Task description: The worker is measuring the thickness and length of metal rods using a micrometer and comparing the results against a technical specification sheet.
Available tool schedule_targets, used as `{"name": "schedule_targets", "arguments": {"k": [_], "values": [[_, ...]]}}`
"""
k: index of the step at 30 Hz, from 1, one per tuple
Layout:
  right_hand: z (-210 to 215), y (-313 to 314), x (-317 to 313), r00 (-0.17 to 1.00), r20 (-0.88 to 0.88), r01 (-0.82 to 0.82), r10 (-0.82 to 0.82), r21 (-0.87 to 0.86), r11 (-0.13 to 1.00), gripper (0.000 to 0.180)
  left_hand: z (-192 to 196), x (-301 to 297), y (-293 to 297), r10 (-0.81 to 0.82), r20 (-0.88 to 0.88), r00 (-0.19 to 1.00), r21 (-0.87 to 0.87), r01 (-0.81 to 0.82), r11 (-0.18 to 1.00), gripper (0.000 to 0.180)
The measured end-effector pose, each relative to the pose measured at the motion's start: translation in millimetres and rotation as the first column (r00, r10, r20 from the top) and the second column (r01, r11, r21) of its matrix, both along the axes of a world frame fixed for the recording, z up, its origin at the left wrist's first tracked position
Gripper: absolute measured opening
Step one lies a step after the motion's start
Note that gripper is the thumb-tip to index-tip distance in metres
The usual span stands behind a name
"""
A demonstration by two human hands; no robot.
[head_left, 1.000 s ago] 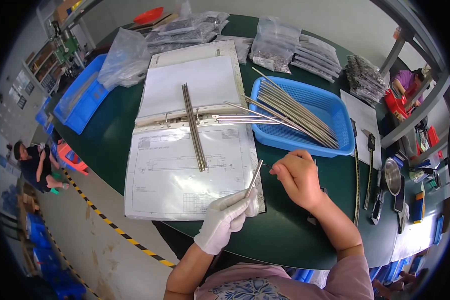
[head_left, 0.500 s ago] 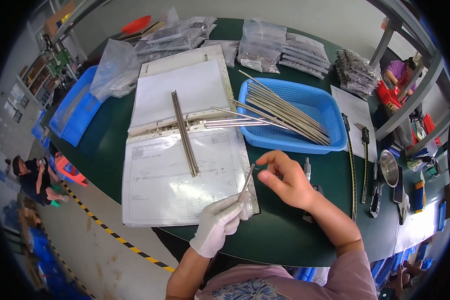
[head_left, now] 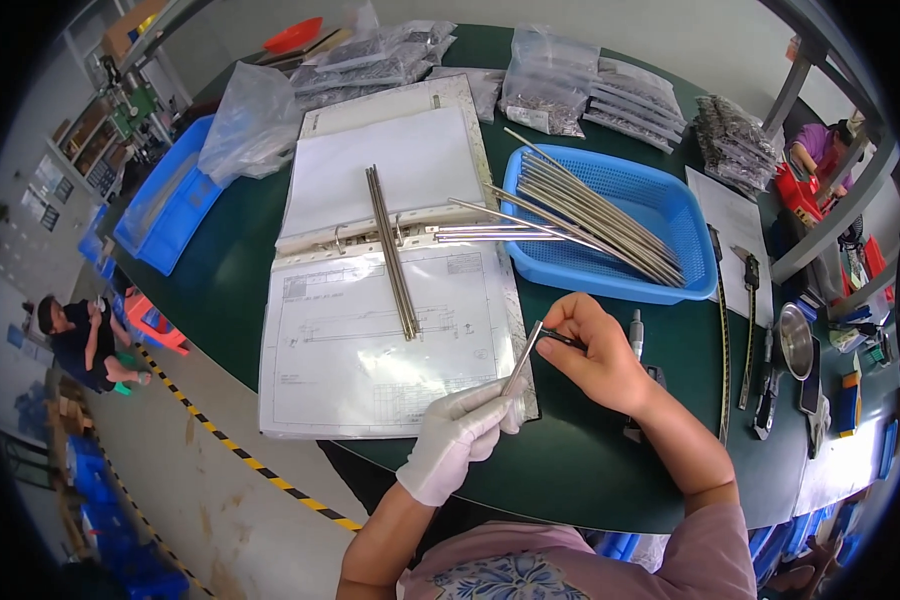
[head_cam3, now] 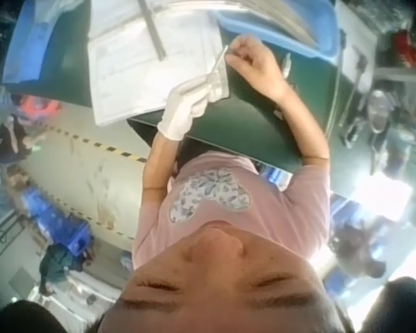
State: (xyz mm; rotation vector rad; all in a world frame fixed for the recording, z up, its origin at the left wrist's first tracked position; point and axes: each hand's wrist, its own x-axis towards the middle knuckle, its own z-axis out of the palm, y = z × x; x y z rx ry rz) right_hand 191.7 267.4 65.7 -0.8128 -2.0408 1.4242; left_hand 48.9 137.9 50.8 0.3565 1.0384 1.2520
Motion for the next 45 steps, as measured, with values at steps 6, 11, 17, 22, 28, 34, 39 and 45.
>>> {"name": "schedule_targets", "arguments": {"k": [6,11,17,22,28,34,39,45], "values": [[-6.5,5.0,1.9,0.998,-0.05,-0.044,0.044,0.011,0.999,0.017,-1.0,-0.2,0.3,-0.021,-0.008,1.0,0.021,0.021,1.0,0.03],[-2.0,6.6,4.4,0.997,0.061,-0.045,0.047,-0.031,0.998,0.015,0.3,-0.9,-1.3,-0.016,0.021,1.0,0.019,0.015,1.0,0.029],[-5.0,4.4,2.8,0.997,0.02,-0.074,0.074,0.005,0.997,0.013,0.7,-0.2,-0.7,-0.011,0.017,1.0,0.023,0.01,1.0,0.028],[-3.5,7.5,1.5,0.993,-0.003,-0.117,0.118,0.102,0.988,0.01,2.7,-2.6,0.4,-0.016,-0.009,1.0,0.029,0.016,0.999,0.028],[-6.9,3.9,1.1,0.995,-0.096,0.005,0.0,0.051,0.999,0.015,2.8,-0.8,2.6,0.007,-0.013,1.0,0.031,-0.007,0.999,0.026],[-15.6,7.1,9.8,0.998,-0.029,-0.046,0.05,0.123,0.991,0.011,-0.7,-11.9,2.9,0.091,0.151,0.984,0.018,-0.095,0.995,0.028],[-2.8,-15.6,10.3,0.989,-0.059,-0.104,0.139,0.401,0.91,0.016,12.4,-46.4,41.9,0.222,0.466,0.857,0.25,-0.368,0.896,0.021],[-24.1,-38.1,18.1,0.977,0.033,-0.185,0.21,0.615,0.766,0.021,-11.1,-62.9,73.3,0.368,0.552,0.748,0.165,-0.53,0.832,0.02]]}}
